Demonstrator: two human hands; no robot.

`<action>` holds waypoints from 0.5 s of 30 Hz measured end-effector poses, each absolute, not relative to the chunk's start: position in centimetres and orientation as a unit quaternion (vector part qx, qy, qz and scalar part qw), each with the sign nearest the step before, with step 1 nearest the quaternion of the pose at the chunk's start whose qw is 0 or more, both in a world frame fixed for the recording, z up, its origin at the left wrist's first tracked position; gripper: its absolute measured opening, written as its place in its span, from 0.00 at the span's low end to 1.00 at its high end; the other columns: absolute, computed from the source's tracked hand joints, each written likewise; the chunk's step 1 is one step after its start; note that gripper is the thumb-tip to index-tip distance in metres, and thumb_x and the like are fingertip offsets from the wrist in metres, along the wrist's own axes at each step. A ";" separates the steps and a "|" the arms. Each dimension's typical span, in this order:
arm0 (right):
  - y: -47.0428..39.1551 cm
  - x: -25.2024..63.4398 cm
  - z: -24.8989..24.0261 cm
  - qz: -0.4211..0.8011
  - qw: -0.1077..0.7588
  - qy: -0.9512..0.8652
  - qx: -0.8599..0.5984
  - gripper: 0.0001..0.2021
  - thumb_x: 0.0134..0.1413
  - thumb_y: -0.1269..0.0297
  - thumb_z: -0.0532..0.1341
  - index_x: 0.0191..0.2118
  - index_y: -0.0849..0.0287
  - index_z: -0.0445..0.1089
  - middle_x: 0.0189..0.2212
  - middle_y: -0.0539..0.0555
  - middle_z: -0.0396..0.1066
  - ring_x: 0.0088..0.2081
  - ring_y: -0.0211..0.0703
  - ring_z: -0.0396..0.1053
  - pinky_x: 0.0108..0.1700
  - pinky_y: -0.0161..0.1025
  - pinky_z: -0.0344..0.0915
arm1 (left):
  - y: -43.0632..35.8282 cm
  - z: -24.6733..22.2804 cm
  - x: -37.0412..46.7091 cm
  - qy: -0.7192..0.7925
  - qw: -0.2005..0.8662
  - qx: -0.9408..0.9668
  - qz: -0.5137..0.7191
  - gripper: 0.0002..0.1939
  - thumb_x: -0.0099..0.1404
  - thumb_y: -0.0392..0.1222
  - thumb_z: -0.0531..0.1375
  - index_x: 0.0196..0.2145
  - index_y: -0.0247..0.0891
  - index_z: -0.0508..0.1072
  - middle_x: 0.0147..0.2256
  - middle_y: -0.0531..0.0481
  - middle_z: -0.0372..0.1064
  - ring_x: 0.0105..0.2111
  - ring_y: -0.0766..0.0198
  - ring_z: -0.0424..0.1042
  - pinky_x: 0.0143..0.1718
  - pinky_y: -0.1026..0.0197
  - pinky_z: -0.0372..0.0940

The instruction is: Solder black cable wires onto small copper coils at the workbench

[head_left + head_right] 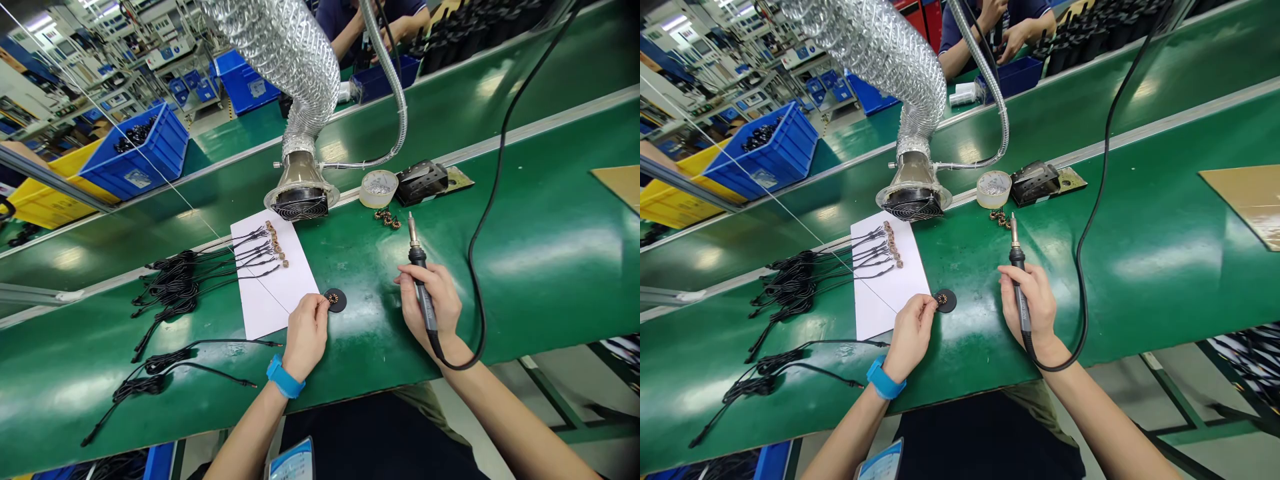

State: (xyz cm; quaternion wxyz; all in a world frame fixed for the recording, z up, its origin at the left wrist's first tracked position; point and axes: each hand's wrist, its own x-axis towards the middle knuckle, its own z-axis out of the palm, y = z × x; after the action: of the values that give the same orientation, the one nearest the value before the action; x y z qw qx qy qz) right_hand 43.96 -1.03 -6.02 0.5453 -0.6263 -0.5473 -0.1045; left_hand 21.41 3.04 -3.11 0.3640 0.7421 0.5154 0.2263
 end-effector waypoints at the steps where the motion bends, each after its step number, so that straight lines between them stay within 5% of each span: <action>1: -1.0 44.0 -6.1 -0.103 0.546 -0.548 -0.626 0.11 0.60 0.72 0.62 0.47 0.55 0.72 0.35 0.54 0.73 0.37 0.43 0.72 0.40 0.42 0.71 | 3.0 -3.0 21.5 0.514 0.353 0.748 0.226 0.12 0.75 0.43 0.49 0.35 0.39 0.68 0.33 0.50 0.67 0.32 0.63 0.65 0.35 0.61 0.58; 10: -1.1 44.0 -6.0 -0.117 0.532 -0.548 -0.635 0.10 0.61 0.71 0.61 0.46 0.56 0.72 0.30 0.53 0.74 0.36 0.45 0.73 0.41 0.43 0.71 | 2.9 -1.4 20.2 0.505 0.398 0.698 0.314 0.13 0.76 0.43 0.50 0.36 0.38 0.71 0.34 0.49 0.69 0.35 0.63 0.68 0.38 0.62 0.61; 15: -1.4 44.3 -6.5 -0.122 0.520 -0.542 -0.648 0.10 0.60 0.69 0.63 0.47 0.54 0.74 0.28 0.53 0.76 0.40 0.51 0.73 0.44 0.46 0.70 | 2.6 1.6 13.4 0.518 0.302 0.719 0.352 0.13 0.76 0.41 0.52 0.39 0.38 0.75 0.29 0.51 0.70 0.29 0.65 0.69 0.33 0.64 0.62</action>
State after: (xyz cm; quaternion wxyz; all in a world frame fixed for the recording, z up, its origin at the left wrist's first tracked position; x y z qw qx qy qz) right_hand 44.33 -1.36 -6.54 0.5205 -0.6482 -0.5422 -0.1219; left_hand 13.35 2.57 1.56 0.3015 0.7189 0.5180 0.3520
